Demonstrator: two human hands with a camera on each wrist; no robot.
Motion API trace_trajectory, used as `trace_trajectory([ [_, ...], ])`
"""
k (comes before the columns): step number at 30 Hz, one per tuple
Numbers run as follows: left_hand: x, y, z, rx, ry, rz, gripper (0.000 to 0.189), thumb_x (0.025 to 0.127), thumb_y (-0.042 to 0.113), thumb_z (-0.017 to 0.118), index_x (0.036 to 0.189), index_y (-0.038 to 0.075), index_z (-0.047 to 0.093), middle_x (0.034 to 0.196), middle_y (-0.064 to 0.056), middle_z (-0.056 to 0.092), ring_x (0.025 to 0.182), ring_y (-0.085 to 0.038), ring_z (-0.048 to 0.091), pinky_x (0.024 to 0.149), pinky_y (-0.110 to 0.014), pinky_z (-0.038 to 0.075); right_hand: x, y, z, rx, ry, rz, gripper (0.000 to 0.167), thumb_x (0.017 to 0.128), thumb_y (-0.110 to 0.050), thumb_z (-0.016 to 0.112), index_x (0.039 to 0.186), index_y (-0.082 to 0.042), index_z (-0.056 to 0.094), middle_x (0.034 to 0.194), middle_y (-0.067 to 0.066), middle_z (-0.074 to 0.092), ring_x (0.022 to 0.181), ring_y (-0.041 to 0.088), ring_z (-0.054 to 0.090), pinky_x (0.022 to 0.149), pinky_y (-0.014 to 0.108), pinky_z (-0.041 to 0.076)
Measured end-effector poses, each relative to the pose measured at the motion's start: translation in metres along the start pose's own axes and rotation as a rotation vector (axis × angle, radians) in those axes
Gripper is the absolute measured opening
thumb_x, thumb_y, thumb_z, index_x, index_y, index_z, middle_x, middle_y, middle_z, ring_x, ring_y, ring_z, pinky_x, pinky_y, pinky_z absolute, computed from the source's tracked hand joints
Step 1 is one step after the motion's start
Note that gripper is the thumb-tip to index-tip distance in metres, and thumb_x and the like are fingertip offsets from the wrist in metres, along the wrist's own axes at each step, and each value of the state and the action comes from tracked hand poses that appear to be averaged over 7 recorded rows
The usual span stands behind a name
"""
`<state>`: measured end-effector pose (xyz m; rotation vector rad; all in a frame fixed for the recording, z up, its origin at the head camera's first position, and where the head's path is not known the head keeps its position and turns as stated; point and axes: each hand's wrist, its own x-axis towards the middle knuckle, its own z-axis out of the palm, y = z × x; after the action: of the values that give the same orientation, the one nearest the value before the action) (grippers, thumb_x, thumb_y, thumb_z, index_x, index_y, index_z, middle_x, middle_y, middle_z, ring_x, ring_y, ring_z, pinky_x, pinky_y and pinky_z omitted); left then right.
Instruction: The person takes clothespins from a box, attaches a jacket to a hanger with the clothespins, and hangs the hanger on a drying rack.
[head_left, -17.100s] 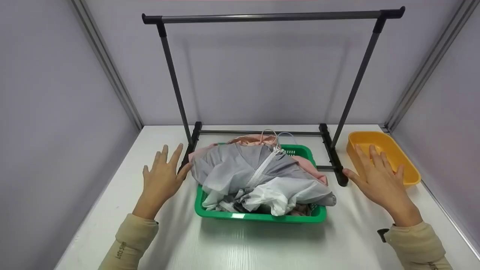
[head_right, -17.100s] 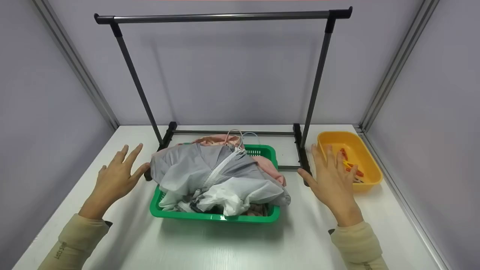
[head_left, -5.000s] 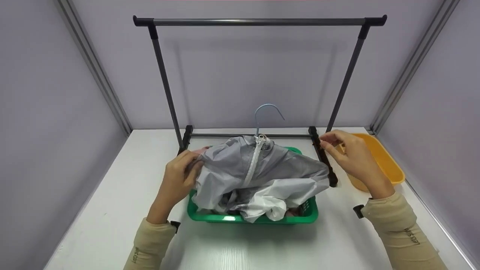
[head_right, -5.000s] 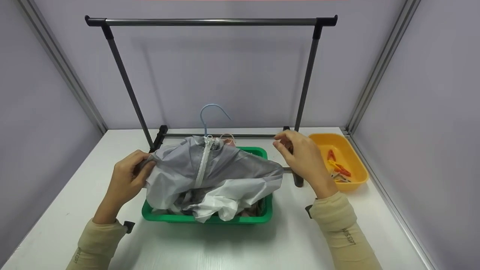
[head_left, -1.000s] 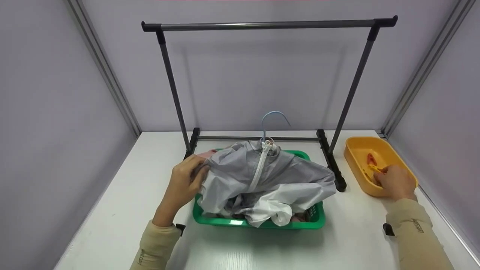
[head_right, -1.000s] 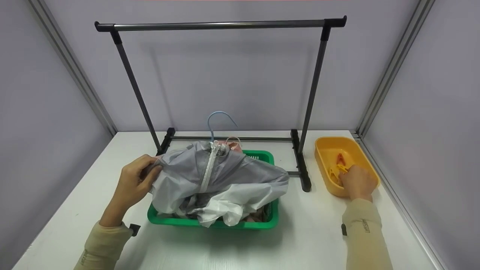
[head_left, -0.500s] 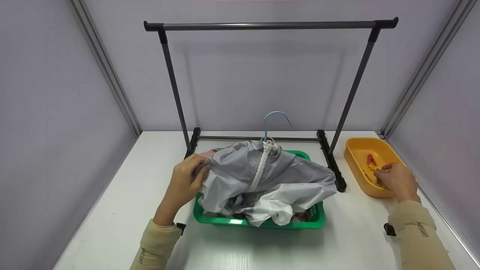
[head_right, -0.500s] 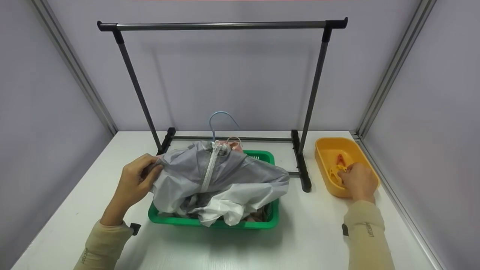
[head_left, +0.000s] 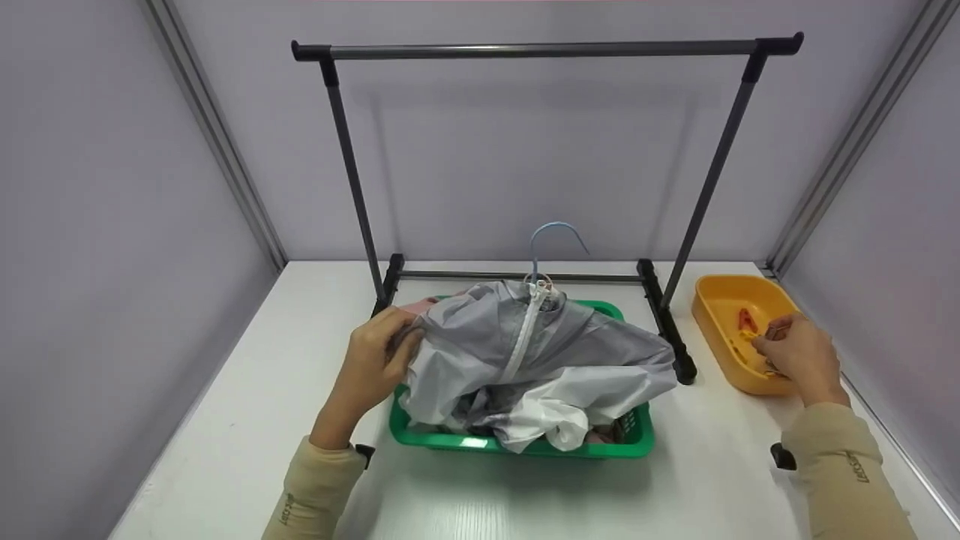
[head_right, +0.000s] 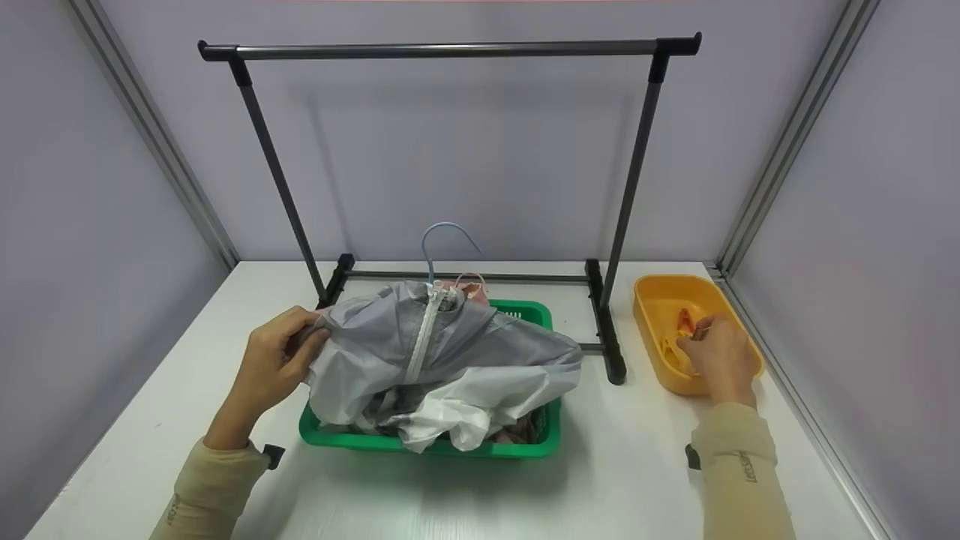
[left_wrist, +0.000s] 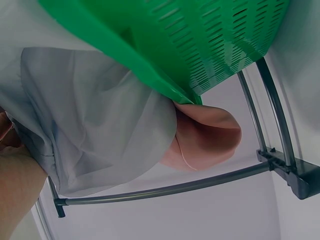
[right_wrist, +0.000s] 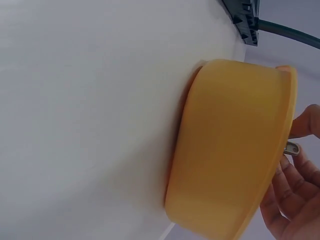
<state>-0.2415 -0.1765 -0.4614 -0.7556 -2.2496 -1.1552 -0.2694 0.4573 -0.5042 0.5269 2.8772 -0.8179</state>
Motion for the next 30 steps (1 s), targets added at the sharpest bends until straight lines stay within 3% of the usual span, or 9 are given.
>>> trace_trajectory([
  [5, 0.0, -0.001, 0.0, 0.003, 0.002, 0.001, 0.006, 0.098, -0.002, 0.073, 0.1, 0.003, 0.073, 0.092, -0.005, 0.07, 0.076, -0.008, 0.058, 0.066, -0.019, 0.047, -0.002, -0.007, -0.003, -0.012, 0.037, -0.051, 0.045, 0.098, -0.027, 0.073, 0.125, 0.004, 0.054, 0.116, 0.026, 0.063, 0.085, 0.027, 0.067, 0.063, 0.028, 0.052],
  [11, -0.001, -0.001, -0.001, 0.003, -0.002, -0.008, 0.003, 0.1, 0.0, 0.072, 0.101, 0.003, 0.073, 0.094, -0.006, 0.071, 0.078, -0.008, 0.059, 0.067, -0.02, 0.048, -0.006, -0.018, -0.007, -0.027, 0.071, -0.093, 0.05, 0.099, -0.028, 0.072, 0.131, 0.007, 0.054, 0.125, 0.031, 0.062, 0.104, 0.043, 0.062, 0.084, 0.048, 0.05],
  [14, -0.001, 0.0, -0.001, 0.001, -0.007, -0.016, 0.004, 0.1, 0.0, 0.072, 0.101, 0.004, 0.073, 0.094, -0.005, 0.071, 0.077, -0.008, 0.057, 0.066, -0.02, 0.047, -0.009, -0.024, -0.008, -0.03, 0.091, -0.112, 0.051, 0.1, -0.027, 0.072, 0.133, 0.008, 0.054, 0.127, 0.032, 0.063, 0.106, 0.046, 0.061, 0.087, 0.053, 0.048],
  [24, -0.001, -0.001, -0.001, 0.001, -0.003, -0.014, 0.007, 0.098, -0.002, 0.073, 0.101, 0.005, 0.073, 0.093, -0.003, 0.069, 0.077, -0.008, 0.056, 0.067, -0.02, 0.047, -0.017, -0.052, -0.019, 0.007, 0.097, -0.136, 0.05, 0.1, -0.026, 0.072, 0.133, 0.006, 0.054, 0.129, 0.033, 0.062, 0.112, 0.048, 0.067, 0.068, 0.016, 0.046],
  [30, 0.0, -0.001, -0.001, -0.006, -0.005, -0.015, 0.007, 0.099, -0.002, 0.072, 0.101, 0.004, 0.073, 0.096, -0.005, 0.072, 0.078, -0.008, 0.058, 0.067, -0.02, 0.047, -0.022, -0.066, -0.023, 0.037, 0.083, -0.132, 0.05, 0.1, -0.026, 0.073, 0.135, 0.003, 0.052, 0.133, 0.031, 0.061, 0.12, 0.049, 0.066, 0.066, 0.008, 0.044],
])
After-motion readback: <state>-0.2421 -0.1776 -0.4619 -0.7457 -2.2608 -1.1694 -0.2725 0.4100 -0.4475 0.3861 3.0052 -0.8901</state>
